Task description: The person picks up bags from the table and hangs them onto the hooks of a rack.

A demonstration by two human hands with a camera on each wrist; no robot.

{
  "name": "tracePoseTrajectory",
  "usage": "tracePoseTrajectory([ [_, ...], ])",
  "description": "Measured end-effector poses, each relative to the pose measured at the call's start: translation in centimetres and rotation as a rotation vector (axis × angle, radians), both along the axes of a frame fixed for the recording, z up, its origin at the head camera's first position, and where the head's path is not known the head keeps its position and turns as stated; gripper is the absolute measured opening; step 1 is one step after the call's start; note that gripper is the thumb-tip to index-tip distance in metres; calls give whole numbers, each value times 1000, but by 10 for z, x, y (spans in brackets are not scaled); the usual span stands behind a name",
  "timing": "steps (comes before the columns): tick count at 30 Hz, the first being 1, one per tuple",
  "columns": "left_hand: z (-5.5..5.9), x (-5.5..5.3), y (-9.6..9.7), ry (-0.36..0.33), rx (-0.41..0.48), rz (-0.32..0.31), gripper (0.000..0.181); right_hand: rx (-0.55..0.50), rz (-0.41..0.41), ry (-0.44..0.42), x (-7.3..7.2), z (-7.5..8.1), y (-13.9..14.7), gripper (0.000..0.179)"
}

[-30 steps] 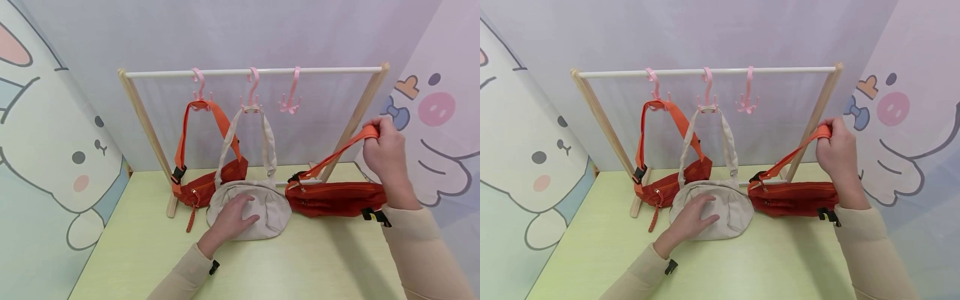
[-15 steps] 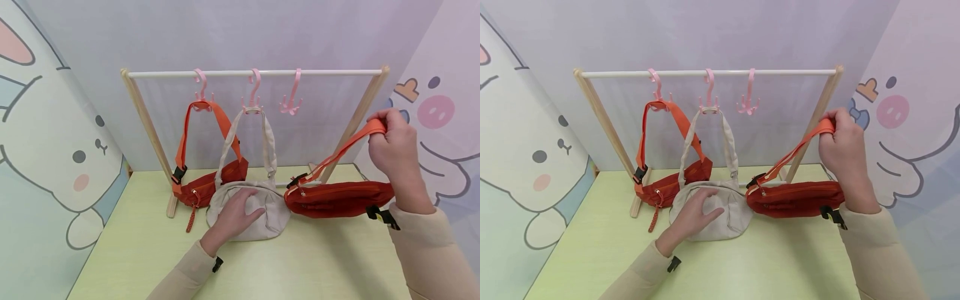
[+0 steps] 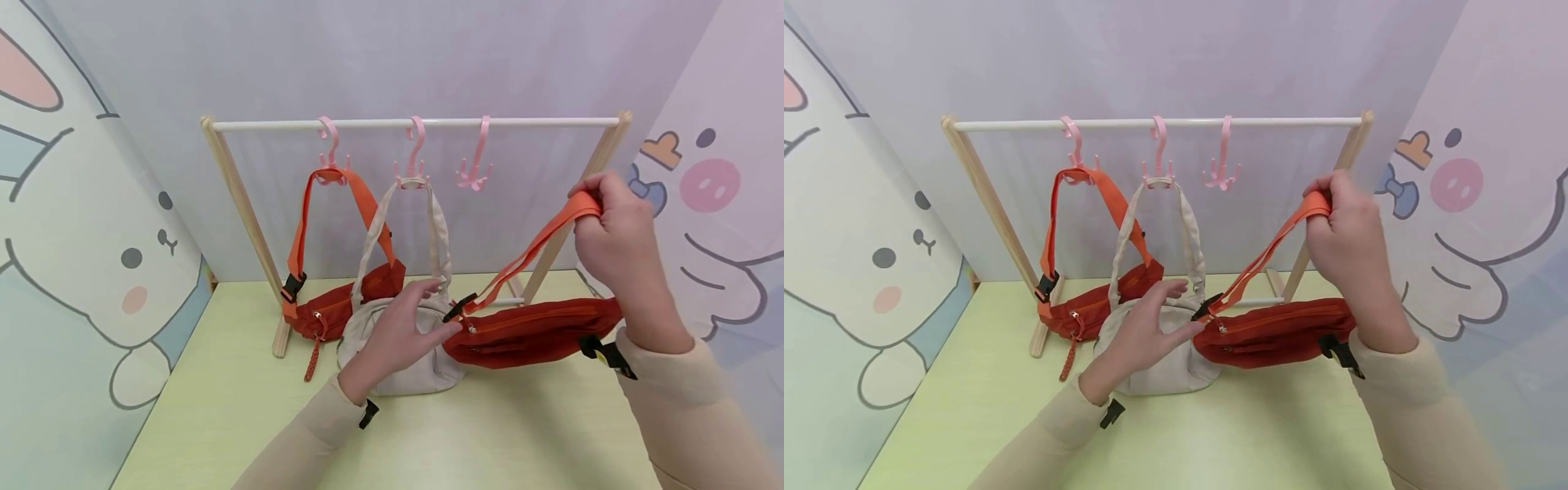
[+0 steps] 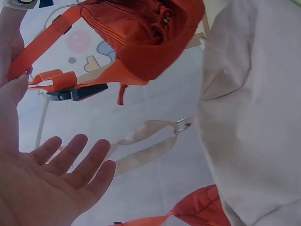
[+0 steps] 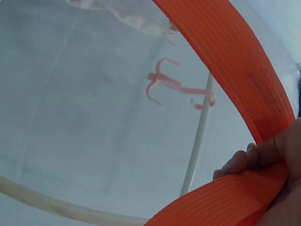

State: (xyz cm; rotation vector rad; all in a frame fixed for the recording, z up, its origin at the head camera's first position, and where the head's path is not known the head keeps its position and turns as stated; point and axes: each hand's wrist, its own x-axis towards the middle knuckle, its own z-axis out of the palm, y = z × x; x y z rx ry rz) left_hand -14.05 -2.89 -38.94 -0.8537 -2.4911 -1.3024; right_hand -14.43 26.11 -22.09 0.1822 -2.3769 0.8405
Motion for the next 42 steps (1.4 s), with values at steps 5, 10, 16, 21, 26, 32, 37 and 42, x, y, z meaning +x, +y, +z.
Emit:
tracePoseTrajectory([
  [5, 27, 2, 15, 25, 47, -38, 79, 1, 57, 19, 0, 1, -19, 27],
  [10, 55, 1, 30, 44, 91, -52, 79, -3, 104, 25, -2, 2, -35, 24],
  [16, 86, -8, 46, 54, 160, -78, 72, 13, 142, 55, -5, 3, -51, 22],
  [21, 103, -18, 55, -16, 246, -138, 62, 5, 175, 48, -9, 3, -62, 21],
  [26, 112, -24, 56, -82, 302, -168, 45, 0, 208, 21, -13, 3, -67, 22],
  [32, 118, -31, 50, -97, 322, -109, 28, -47, 307, -33, -20, 0, -63, 22],
  [37, 124, -33, 45, -90, 318, -73, 29, -163, 439, -139, -30, -6, -50, 18],
  [42, 129, -36, 40, -89, 302, -19, 32, -197, 530, -216, -40, -15, -33, 21],
])
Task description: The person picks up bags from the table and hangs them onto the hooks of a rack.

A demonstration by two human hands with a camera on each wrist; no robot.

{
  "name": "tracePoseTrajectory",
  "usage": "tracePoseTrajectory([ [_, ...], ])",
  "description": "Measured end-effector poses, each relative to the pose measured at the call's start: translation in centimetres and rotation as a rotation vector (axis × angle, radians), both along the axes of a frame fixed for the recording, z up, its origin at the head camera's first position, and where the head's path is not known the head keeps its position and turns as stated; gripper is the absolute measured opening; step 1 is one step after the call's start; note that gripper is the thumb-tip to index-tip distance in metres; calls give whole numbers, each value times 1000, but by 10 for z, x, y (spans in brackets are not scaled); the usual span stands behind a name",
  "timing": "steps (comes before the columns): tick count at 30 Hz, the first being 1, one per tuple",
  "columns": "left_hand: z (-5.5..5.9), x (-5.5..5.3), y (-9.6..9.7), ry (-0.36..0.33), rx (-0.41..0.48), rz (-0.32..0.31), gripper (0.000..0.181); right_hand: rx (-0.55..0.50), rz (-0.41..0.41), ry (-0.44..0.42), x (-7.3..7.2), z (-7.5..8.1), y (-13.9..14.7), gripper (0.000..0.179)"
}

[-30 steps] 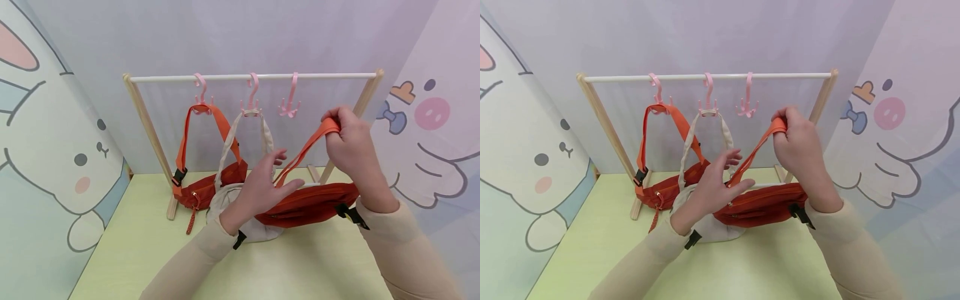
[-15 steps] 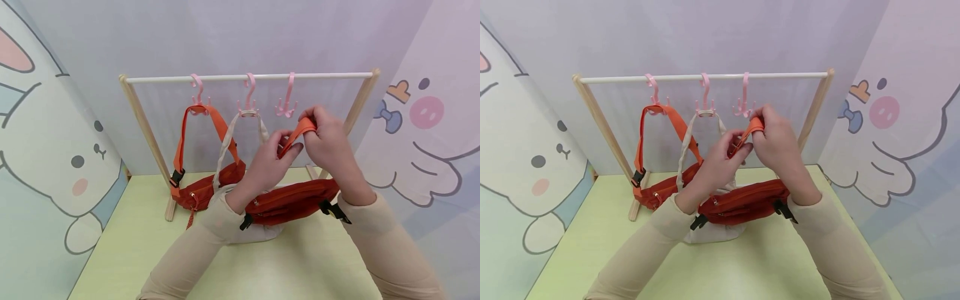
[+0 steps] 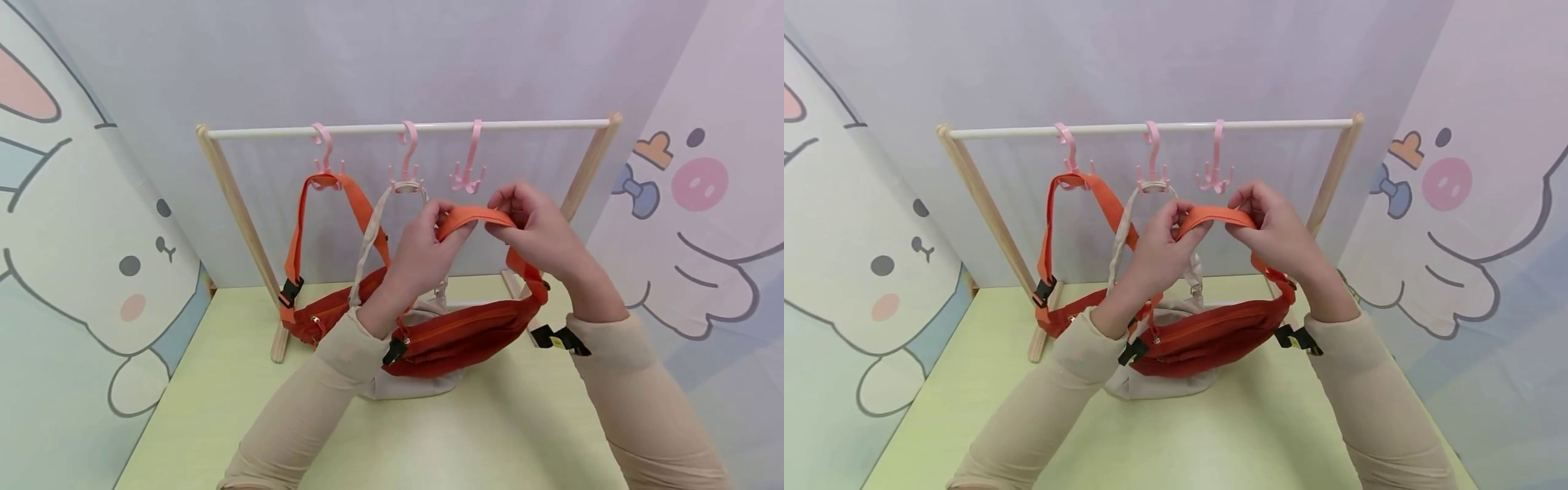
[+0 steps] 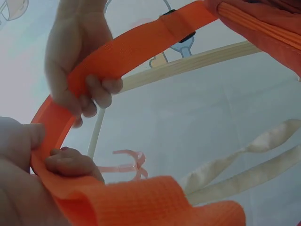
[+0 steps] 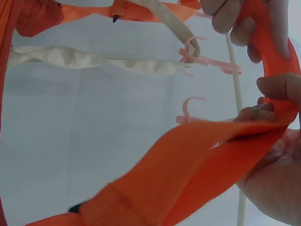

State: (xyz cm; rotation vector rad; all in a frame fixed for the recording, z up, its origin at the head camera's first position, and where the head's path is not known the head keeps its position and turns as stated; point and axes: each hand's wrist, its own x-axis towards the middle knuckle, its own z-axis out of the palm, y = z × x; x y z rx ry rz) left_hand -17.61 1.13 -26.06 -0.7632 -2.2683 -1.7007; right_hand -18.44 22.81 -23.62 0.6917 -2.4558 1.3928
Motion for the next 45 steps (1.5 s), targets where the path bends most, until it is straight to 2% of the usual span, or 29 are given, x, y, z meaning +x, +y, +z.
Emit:
tracePoseTrajectory([
  [5, 1, -3, -6, 0, -9, 37, 30, -55, 70, -48, -7, -8, 19, 29],
  [10, 1, -6, -11, 29, -35, 54, 32, -94, 51, 5, -14, -13, 33, 27],
  [16, 2, -8, -12, 63, -78, 86, 30, -133, -58, 51, -25, -11, 41, 25],
  [22, 3, -12, -10, 125, -136, 123, 31, -68, -225, 124, -45, -7, 42, 26],
  [25, 3, -13, -9, 138, -147, 136, 32, -54, -275, 156, -55, -4, 37, 29],
  [36, 7, -16, -5, 153, -125, 147, 38, -66, -282, 100, -85, 9, 14, 32],
  [45, 8, -18, 1, 106, -95, 152, 40, -78, -258, 35, -103, 10, 11, 29],
])
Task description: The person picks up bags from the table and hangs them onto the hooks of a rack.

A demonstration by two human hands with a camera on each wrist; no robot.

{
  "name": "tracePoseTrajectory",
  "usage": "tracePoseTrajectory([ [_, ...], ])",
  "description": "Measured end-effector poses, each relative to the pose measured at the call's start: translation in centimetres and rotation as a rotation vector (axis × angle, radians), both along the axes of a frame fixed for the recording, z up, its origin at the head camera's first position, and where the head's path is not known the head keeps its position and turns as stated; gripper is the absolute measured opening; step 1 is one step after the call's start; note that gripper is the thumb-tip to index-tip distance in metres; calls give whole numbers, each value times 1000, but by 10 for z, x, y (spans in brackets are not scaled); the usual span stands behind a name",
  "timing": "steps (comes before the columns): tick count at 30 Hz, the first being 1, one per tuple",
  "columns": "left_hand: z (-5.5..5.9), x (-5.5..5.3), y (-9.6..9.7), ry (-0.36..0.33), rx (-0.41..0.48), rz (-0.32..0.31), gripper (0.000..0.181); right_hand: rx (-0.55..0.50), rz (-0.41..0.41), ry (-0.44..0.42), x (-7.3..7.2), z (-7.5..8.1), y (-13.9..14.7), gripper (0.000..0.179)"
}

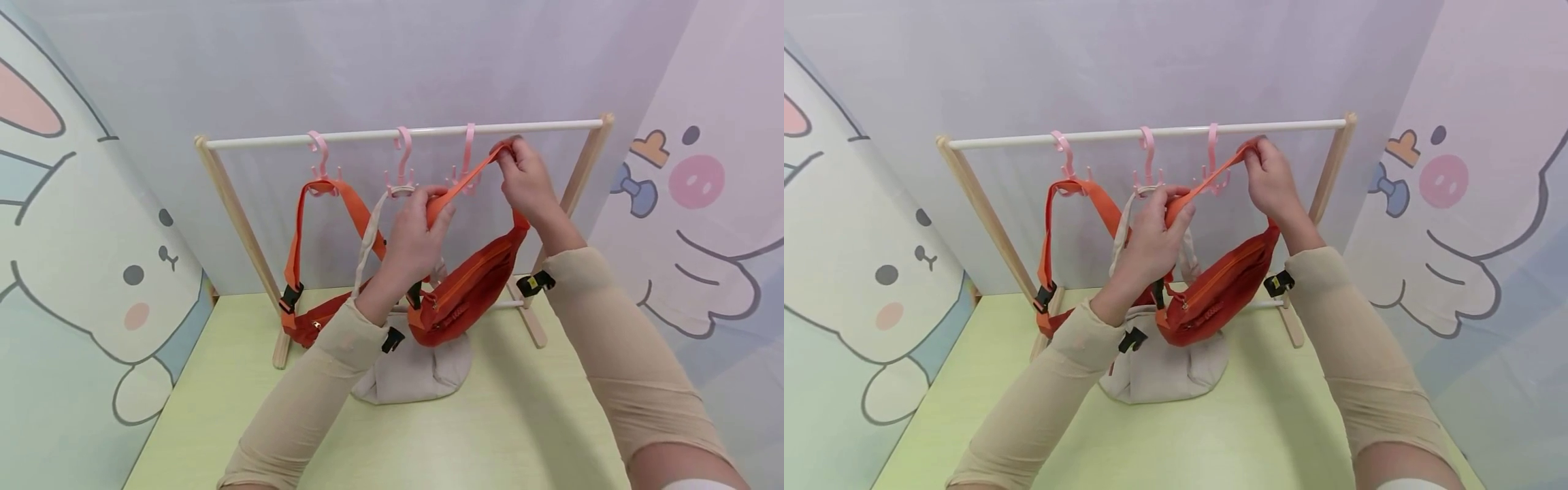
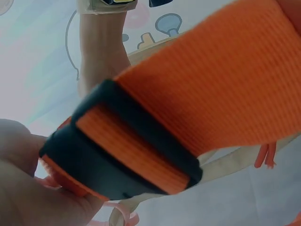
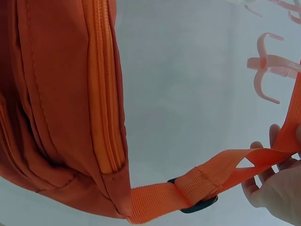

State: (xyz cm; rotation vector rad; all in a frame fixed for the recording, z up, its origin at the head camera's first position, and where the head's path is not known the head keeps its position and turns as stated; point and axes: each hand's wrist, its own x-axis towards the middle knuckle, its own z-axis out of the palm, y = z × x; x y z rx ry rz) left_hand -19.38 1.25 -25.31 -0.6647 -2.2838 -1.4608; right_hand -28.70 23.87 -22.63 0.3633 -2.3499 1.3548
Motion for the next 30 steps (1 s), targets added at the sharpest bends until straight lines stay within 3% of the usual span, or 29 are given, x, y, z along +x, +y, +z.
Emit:
tracePoseTrajectory([
  [17, -4, -5, 6, -50, 36, -15, 39, 14, 38, -63, -13, 0, -4, 32],
  [30, -11, -8, 6, -69, 47, -35, 41, 88, 13, -100, -10, -7, 0, 34],
])
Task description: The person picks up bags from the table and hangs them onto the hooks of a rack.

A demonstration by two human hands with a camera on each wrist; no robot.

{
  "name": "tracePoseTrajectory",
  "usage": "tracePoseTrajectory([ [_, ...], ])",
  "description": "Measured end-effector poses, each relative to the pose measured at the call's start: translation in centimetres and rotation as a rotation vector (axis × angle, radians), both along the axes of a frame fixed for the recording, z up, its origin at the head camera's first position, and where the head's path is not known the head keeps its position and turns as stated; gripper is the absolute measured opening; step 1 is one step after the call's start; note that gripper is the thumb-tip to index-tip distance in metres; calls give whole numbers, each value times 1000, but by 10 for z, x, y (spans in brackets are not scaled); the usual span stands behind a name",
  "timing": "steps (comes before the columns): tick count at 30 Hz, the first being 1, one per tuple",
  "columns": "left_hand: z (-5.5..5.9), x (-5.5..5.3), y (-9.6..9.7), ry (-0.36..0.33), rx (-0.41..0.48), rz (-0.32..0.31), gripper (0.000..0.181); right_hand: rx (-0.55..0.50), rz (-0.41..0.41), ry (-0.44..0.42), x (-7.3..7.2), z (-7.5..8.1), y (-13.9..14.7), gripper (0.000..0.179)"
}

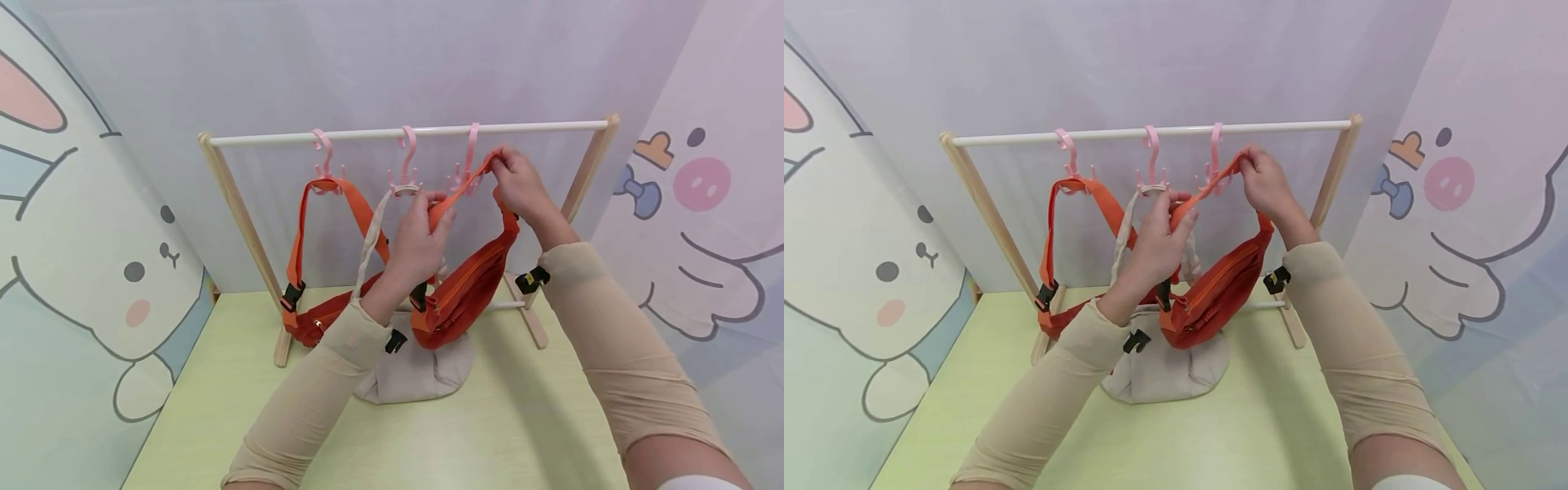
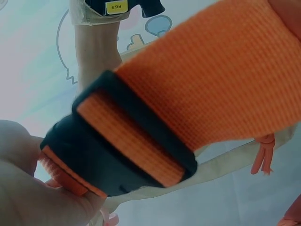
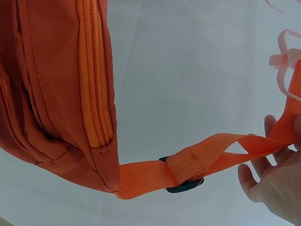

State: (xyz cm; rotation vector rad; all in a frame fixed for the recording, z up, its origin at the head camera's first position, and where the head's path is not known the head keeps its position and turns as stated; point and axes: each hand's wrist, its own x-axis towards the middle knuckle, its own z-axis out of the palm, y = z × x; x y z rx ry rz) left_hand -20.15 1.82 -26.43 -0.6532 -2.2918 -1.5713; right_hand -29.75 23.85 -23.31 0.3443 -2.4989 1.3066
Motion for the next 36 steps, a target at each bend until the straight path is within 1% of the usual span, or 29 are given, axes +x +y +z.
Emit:
tracePoseTrajectory([
  [6, -4, -1, -1, -17, -9, -3, 39, 25, -2, -13, 1, -5, 4, 37],
  [11, -7, -2, -2, -60, 1, -8, 38, 37, -6, -15, 4, -9, 7, 39],
  [14, -9, -4, -3, -74, -4, -5, 39, 38, -13, -7, 6, -13, 9, 39],
  [22, -18, -8, -5, -77, 11, -7, 33, 35, -9, 76, 11, -22, 12, 40],
  [30, -31, -12, -11, -113, 20, -6, 28, 35, -23, 151, 19, -35, 14, 35],
  [36, -40, -13, -15, -115, 7, 15, 26, 38, -37, 201, 25, -44, 13, 34],
])
